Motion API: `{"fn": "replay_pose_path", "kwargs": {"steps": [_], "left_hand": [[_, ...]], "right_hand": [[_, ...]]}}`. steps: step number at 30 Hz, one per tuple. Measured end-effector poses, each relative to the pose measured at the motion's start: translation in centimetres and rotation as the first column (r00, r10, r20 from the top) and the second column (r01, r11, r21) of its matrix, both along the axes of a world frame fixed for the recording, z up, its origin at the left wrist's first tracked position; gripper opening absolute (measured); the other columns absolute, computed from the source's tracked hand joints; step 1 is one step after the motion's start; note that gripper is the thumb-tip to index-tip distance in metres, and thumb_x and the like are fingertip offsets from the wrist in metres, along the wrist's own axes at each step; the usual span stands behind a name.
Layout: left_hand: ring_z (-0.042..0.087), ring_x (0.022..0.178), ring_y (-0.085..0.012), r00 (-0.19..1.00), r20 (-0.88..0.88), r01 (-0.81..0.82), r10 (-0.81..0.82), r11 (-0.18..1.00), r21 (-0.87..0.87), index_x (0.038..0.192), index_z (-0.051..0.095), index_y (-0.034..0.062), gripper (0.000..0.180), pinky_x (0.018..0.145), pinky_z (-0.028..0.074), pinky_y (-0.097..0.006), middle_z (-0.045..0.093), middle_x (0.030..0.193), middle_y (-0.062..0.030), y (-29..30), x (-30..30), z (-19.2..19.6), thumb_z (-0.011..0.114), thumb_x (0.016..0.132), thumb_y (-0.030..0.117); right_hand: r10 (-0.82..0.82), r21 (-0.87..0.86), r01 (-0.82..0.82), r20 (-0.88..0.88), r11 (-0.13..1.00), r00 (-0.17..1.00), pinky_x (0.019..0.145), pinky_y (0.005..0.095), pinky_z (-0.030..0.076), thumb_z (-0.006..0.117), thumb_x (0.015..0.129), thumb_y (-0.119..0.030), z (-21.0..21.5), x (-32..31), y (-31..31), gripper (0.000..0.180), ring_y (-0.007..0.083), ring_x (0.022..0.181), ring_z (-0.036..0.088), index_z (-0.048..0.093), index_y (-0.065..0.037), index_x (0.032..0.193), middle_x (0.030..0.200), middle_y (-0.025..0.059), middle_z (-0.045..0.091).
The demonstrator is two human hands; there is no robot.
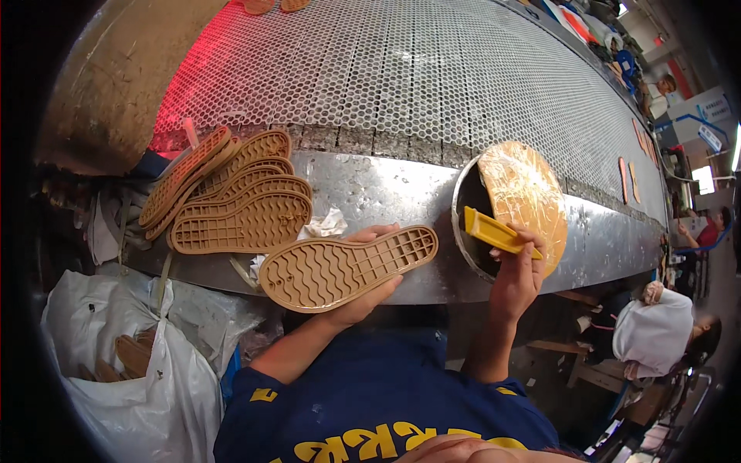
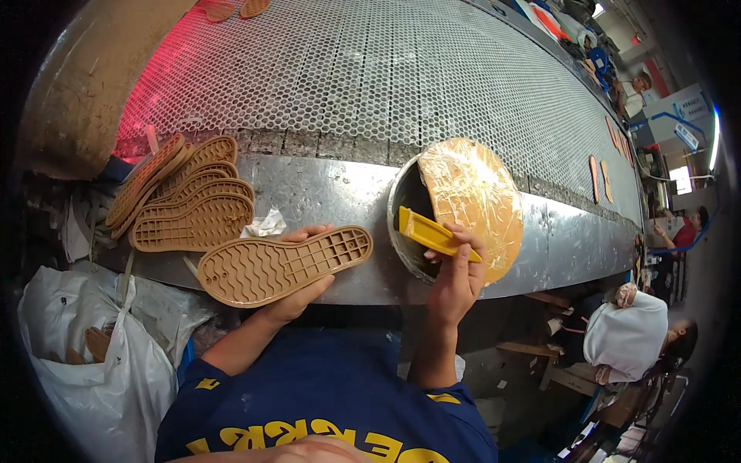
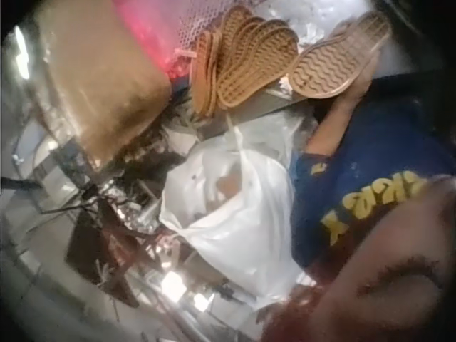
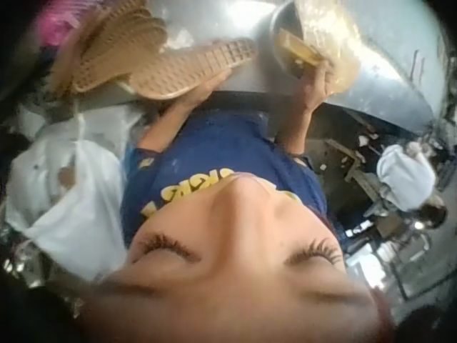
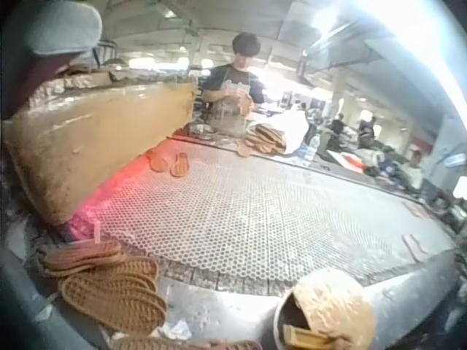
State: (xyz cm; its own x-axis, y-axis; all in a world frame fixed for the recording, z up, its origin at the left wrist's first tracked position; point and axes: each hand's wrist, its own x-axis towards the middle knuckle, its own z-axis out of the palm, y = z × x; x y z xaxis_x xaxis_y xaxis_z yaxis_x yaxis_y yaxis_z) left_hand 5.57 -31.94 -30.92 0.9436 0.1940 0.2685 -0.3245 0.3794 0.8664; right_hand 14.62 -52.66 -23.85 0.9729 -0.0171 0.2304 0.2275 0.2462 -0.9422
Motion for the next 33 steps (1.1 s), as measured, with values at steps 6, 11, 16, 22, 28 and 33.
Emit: {"fn": "replay_pose_path", "kwargs": {"steps": [6, 11, 16, 22, 28, 33], "left_hand": [[0.037, 0.132, -0.0265, 0.998, -0.058, -0.009, 0.015, 0.994, 0.106, 0.129, 0.031, 0.0098, 0.063, 0.109, 0.033, -0.039, 0.039, 0.134, -0.0141, 0.2, -0.2, 0.6, 0.062, 0.078, -0.009], [0.039, 0.131, -0.0162, 0.976, -0.201, 0.127, -0.087, 0.973, 0.194, 0.132, 0.032, 0.007, 0.059, 0.109, 0.029, -0.031, 0.042, 0.134, -0.0083, 0.9, -0.1, 2.2, 0.064, 0.082, 0.001], [0.039, 0.129, -0.0132, 0.991, -0.13, 0.048, 0.011, 0.898, 0.437, 0.132, 0.037, 0.0078, 0.056, 0.108, 0.028, -0.03, 0.044, 0.133, -0.0054, 1.1, -0.3, 2.2, 0.065, 0.084, 0.008], [0.04, 0.128, -0.0141, 0.984, -0.175, 0.069, 0.032, 0.839, 0.539, 0.132, 0.037, 0.0078, 0.057, 0.108, 0.029, -0.031, 0.044, 0.133, -0.006, 1.1, -0.4, 1.5, 0.067, 0.083, 0.009], [0.04, 0.129, -0.0145, 0.991, -0.128, 0.001, 0.035, 0.962, 0.272, 0.13, 0.039, 0.0087, 0.054, 0.108, 0.03, -0.031, 0.044, 0.134, -0.006, 0.4, -0.4, 1.9, 0.066, 0.084, 0.013], [0.041, 0.128, -0.0153, 0.977, -0.197, 0.151, -0.079, 0.912, 0.382, 0.133, 0.037, 0.0087, 0.056, 0.108, 0.031, -0.033, 0.043, 0.135, -0.0072, 1.3, -0.5, 1.6, 0.065, 0.086, 0.018]], "right_hand": [[-0.011, -0.4, 0.24, 0.497, 0.885, 0.868, 0.077, 0.0333, 0.047, 0.049, 0.097, -0.038, -1.1, -2.8, 1.7, 0.038, 0.026, 0.089, 0.059, 0.054, -0.001, 0.098, 0.104, 0.0211, 0.058], [0.205, -0.576, 0.192, 0.551, 0.794, 0.809, 0.073, 0.0335, 0.051, 0.066, 0.088, -0.031, -0.5, -3.9, 3.1, 0.034, 0.0276, 0.084, 0.061, 0.062, 0.001, 0.096, 0.098, 0.0201, 0.061], [0.181, -0.611, 0.239, 0.544, 0.754, 0.819, 0.073, 0.033, 0.051, 0.07, 0.084, -0.023, -1.2, -4.0, 3.9, 0.028, 0.0279, 0.085, 0.062, 0.063, 0.002, 0.095, 0.098, 0.0201, 0.061], [0.239, -0.599, 0.151, 0.521, 0.786, 0.82, 0.071, 0.0322, 0.053, 0.07, 0.084, -0.026, -1.3, -4.9, 4.9, 0.028, 0.0276, 0.085, 0.063, 0.064, 0.001, 0.093, 0.098, 0.0195, 0.061], [0.323, -0.602, 0.041, 0.484, 0.798, 0.813, 0.073, 0.0325, 0.053, 0.069, 0.085, -0.026, -1.0, -5.0, 4.9, 0.029, 0.0287, 0.087, 0.062, 0.063, 0.0, 0.096, 0.099, 0.0188, 0.061], [0.157, -0.622, 0.222, 0.495, 0.751, 0.855, 0.075, 0.0338, 0.049, 0.061, 0.091, -0.028, -0.9, -4.2, 4.6, 0.028, 0.0273, 0.085, 0.06, 0.061, 0.001, 0.092, 0.096, 0.019, 0.06]]}}
